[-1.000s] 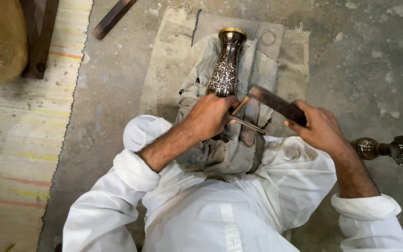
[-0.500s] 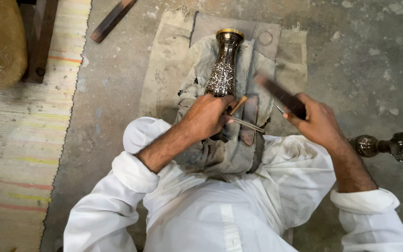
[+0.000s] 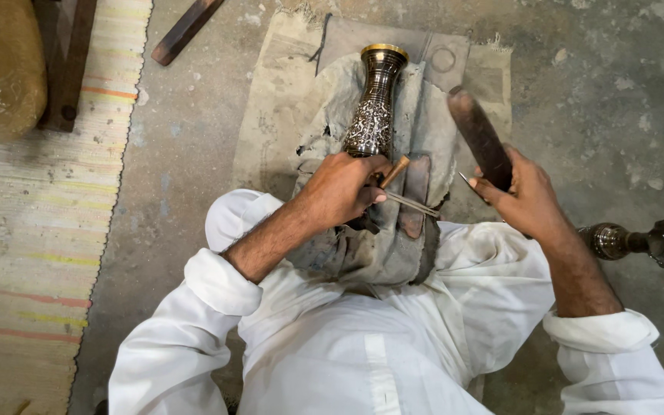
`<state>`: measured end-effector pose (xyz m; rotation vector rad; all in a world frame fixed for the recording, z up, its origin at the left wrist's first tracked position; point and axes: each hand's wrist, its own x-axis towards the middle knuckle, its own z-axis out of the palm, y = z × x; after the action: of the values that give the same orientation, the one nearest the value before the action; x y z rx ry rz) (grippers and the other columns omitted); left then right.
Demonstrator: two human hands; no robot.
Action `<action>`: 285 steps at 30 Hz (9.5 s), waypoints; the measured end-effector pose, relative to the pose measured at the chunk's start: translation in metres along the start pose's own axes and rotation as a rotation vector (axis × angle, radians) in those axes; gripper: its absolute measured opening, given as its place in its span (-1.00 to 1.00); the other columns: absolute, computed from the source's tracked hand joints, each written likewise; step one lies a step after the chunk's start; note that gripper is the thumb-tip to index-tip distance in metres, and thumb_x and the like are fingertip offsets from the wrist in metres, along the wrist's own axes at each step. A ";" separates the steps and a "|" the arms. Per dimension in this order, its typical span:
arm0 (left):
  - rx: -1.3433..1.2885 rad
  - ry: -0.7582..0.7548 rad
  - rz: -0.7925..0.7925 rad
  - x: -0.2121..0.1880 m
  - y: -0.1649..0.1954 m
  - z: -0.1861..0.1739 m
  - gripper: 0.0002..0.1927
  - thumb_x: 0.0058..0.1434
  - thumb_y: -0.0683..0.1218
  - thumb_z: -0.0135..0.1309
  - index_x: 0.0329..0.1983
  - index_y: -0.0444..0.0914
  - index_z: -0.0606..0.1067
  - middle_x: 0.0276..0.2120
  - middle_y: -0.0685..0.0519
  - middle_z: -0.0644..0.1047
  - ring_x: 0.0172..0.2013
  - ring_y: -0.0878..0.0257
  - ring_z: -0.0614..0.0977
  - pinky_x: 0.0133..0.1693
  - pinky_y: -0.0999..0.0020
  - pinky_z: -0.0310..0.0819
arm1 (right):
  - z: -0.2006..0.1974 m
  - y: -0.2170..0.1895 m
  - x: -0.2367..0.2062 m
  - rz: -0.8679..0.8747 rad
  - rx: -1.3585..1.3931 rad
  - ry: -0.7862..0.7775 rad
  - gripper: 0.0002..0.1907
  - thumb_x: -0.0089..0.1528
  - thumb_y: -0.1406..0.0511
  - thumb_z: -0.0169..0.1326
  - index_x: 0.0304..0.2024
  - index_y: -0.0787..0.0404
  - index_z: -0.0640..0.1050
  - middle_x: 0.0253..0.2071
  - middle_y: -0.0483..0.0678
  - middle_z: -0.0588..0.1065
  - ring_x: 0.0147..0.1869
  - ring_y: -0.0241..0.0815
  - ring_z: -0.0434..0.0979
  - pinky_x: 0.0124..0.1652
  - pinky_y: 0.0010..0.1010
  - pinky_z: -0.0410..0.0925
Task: The person sits on the floor holding a chisel against an ornate brass vase and repeatedly strikes the chisel with a wooden mallet to engrave decorative patterns into the metal. Midway they reposition the cloth wrapped around the vase's base and continue chiseling.
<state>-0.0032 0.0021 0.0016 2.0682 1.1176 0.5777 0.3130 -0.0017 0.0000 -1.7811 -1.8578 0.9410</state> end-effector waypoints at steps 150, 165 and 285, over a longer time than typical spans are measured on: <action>0.072 -0.031 0.102 0.015 -0.002 0.002 -0.69 0.09 -0.12 0.34 -0.11 -0.25 0.56 -0.35 -0.05 0.68 -0.28 -0.03 0.71 -0.21 0.07 0.54 | 0.009 0.011 -0.023 0.031 -0.412 -0.086 -0.72 0.19 0.23 0.28 -0.11 0.20 0.55 -0.46 0.07 0.57 -0.34 -0.01 0.62 -0.27 -0.13 0.39; 0.073 -0.069 0.120 0.019 -0.002 0.001 -0.69 0.08 -0.13 0.34 -0.11 -0.25 0.57 -0.34 -0.07 0.67 -0.28 -0.04 0.70 -0.22 0.07 0.54 | 0.017 0.019 -0.024 0.067 -0.021 0.070 -0.70 0.22 0.27 0.28 -0.05 0.21 0.54 -0.31 -0.01 0.58 -0.24 -0.19 0.57 -0.22 -0.27 0.40; -0.364 0.147 0.016 -0.021 -0.040 0.007 -0.56 0.19 -0.09 0.32 0.13 -0.27 0.55 -0.27 0.00 0.72 -0.29 0.34 0.76 -0.21 0.37 0.65 | -0.013 -0.054 -0.004 -0.091 -0.273 0.110 -0.72 0.29 0.28 0.23 -0.01 0.24 0.50 -0.45 0.06 0.51 -0.44 -0.08 0.57 -0.39 -0.21 0.40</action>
<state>-0.0310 -0.0026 -0.0341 1.7441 0.9922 0.8828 0.2838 -0.0016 0.0472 -1.8396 -2.0549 0.5657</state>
